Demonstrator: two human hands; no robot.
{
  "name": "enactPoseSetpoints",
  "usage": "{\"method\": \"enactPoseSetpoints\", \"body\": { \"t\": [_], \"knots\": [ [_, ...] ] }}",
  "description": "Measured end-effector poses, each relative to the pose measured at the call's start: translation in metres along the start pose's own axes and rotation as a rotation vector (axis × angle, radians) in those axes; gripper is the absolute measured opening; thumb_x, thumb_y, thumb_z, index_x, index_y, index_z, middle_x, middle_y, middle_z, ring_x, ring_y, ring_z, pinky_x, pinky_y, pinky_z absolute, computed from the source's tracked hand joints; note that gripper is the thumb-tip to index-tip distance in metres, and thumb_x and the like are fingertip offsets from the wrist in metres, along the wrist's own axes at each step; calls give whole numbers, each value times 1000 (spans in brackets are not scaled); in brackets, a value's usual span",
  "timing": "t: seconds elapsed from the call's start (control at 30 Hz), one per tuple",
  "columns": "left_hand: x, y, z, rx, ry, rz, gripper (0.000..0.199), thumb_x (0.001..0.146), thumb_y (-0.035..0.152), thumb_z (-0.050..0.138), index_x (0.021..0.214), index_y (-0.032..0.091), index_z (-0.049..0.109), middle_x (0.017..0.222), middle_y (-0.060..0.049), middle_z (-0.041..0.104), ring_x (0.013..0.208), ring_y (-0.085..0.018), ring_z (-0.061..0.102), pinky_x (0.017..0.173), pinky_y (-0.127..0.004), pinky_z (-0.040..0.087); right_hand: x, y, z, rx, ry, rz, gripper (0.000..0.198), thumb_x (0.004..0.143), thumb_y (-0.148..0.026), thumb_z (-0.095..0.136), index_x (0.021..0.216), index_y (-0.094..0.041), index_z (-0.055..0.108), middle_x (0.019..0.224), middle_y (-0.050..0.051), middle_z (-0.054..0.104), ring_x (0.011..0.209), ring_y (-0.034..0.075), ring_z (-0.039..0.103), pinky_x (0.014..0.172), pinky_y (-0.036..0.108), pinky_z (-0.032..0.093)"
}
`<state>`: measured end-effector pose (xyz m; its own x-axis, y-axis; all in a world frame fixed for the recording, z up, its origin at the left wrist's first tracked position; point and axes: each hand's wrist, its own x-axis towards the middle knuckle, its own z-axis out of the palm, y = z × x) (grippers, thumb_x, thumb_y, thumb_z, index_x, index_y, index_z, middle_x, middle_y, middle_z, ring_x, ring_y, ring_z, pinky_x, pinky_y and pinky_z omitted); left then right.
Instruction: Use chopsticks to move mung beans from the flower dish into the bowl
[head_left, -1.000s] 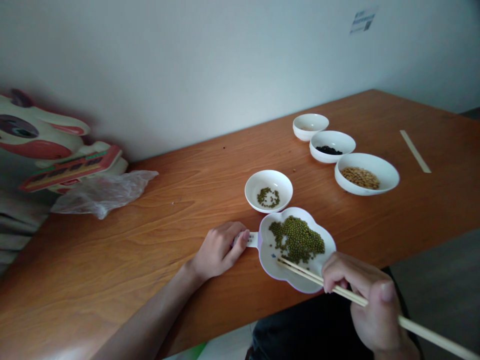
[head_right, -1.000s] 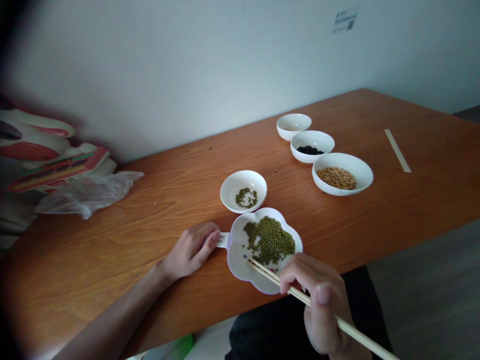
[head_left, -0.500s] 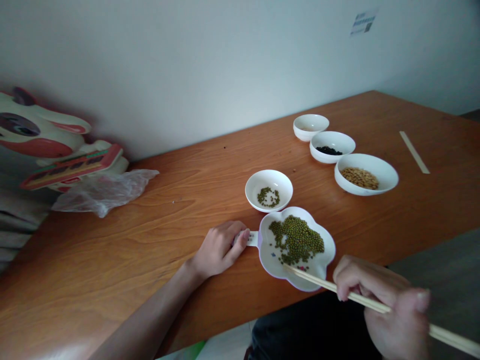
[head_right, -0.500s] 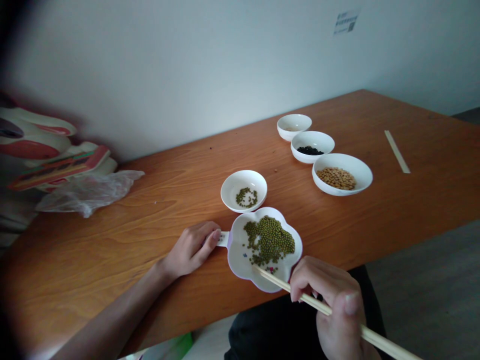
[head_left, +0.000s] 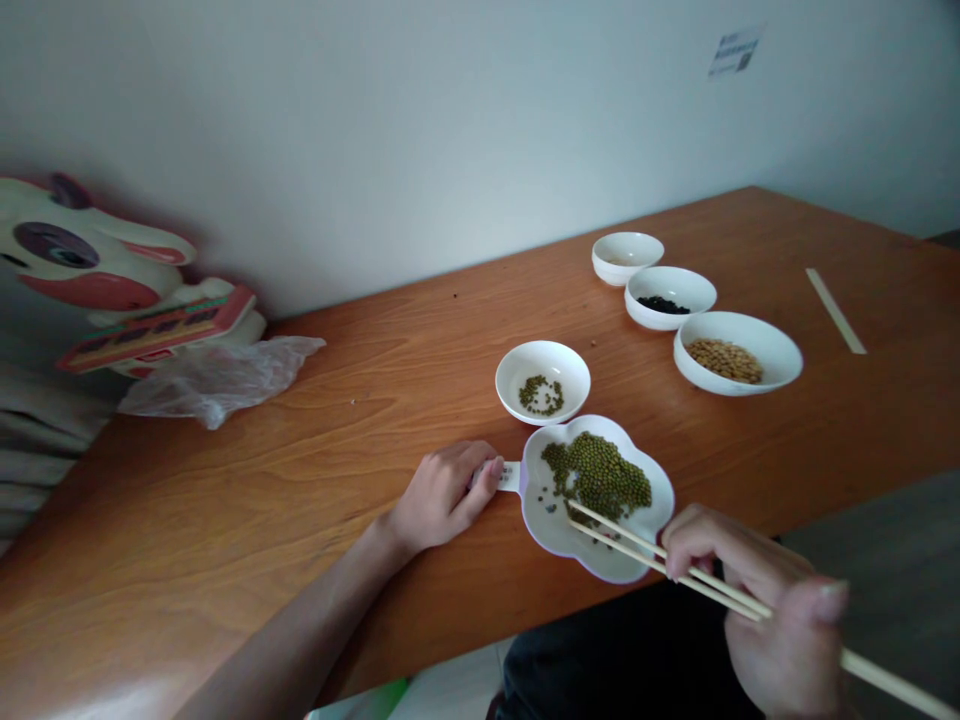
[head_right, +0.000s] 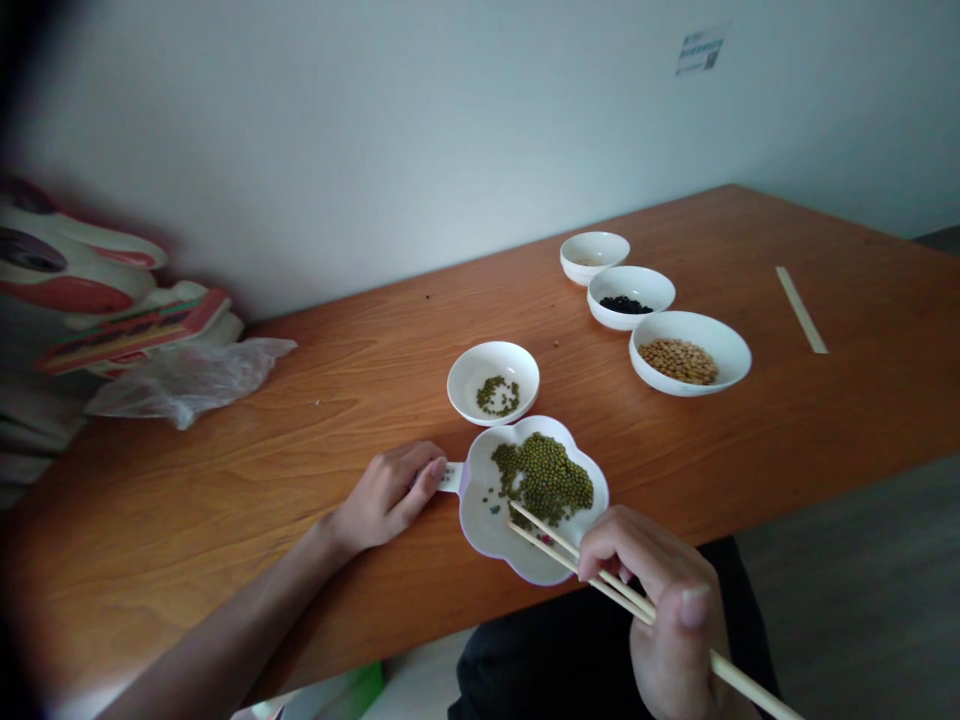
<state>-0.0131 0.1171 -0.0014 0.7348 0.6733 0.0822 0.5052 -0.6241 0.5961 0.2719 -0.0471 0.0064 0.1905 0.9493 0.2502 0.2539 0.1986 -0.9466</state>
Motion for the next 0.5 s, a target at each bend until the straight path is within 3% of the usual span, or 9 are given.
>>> {"method": "enactPoseSetpoints", "body": {
  "t": [0.2, 0.5],
  "knots": [
    [0, -1, 0, -9, -12, 4, 32, 114, 36, 36, 93, 22, 54, 88, -4, 63, 80, -19, 59, 77, -32, 46, 6, 10, 3, -61, -47, -58, 86, 101, -79, 9, 70, -23, 66, 66, 6, 64, 58, 21, 56, 53, 34, 38],
    [-1, -1, 1, -5, -12, 3, 32, 114, 35, 36, 93, 21, 54, 88, -4, 62, 80, -19, 59, 77, -32, 46, 2, 12, 1, -31, 9, -81, 85, 103, -76, 14, 68, -23, 69, 65, 7, 66, 59, 23, 63, 54, 35, 43]
  ]
}}
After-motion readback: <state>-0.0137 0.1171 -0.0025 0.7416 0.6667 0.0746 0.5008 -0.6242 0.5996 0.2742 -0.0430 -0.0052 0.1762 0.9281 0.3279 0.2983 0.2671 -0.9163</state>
